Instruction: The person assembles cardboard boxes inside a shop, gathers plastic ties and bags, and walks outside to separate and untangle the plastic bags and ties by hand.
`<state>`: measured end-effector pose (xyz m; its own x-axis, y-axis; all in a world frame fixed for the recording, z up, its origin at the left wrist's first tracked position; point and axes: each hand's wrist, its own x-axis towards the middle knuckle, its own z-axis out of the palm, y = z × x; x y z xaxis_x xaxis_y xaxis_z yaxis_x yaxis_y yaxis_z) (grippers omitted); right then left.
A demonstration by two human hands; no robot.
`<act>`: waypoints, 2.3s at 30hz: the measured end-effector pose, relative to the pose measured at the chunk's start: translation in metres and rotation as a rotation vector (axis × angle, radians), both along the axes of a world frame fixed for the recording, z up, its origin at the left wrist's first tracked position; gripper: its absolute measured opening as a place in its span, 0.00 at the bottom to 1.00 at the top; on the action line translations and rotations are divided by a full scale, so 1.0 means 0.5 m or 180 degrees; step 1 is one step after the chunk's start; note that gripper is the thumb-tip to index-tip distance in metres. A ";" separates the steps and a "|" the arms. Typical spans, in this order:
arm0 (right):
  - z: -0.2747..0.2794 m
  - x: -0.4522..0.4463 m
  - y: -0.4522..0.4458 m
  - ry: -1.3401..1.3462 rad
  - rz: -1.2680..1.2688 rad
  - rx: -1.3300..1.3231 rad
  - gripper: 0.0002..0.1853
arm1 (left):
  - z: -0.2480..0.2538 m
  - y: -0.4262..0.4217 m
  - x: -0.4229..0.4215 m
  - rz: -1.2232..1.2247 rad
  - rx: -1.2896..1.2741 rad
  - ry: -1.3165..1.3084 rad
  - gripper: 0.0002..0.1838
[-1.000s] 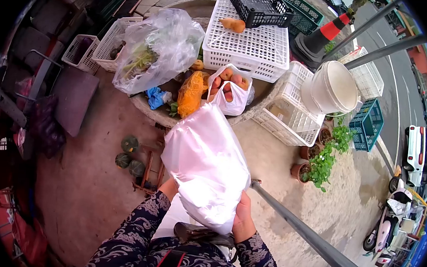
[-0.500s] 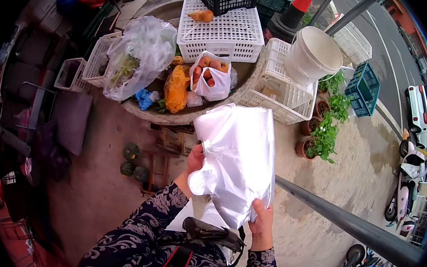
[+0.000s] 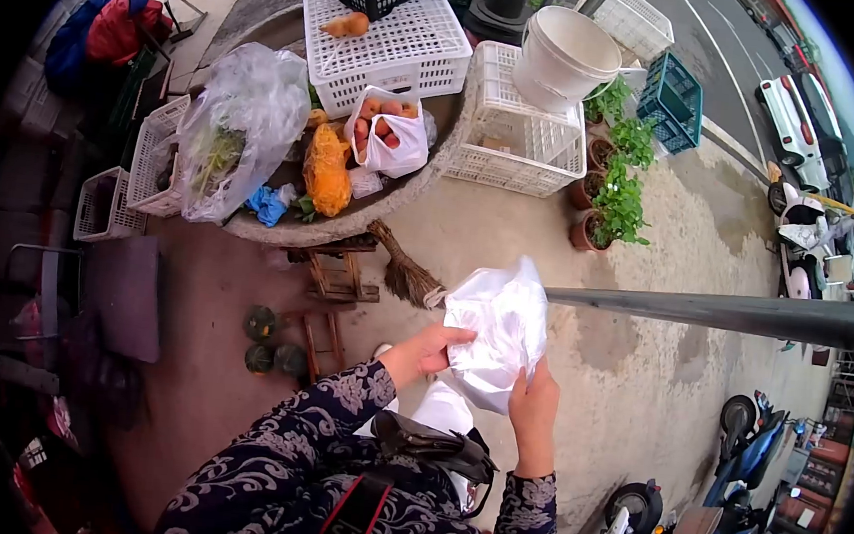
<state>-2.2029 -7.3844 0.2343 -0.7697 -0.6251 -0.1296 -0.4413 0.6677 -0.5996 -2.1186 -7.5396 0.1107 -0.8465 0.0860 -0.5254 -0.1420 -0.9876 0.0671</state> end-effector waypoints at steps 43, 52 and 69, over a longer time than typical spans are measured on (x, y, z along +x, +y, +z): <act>-0.132 -0.132 1.122 0.0538 -0.3352 -0.1218 0.14 | 0.056 1.167 -0.493 -0.2243 -0.0827 -0.0296 0.21; -0.038 -0.436 1.220 -0.0527 -0.2664 -0.2917 0.22 | 0.160 1.206 -0.784 -0.1874 -0.0547 0.0017 0.20; 0.076 -0.845 1.695 -0.1233 -0.3317 -0.3381 0.32 | 0.324 1.699 -1.340 -0.2989 -0.1519 0.1212 0.19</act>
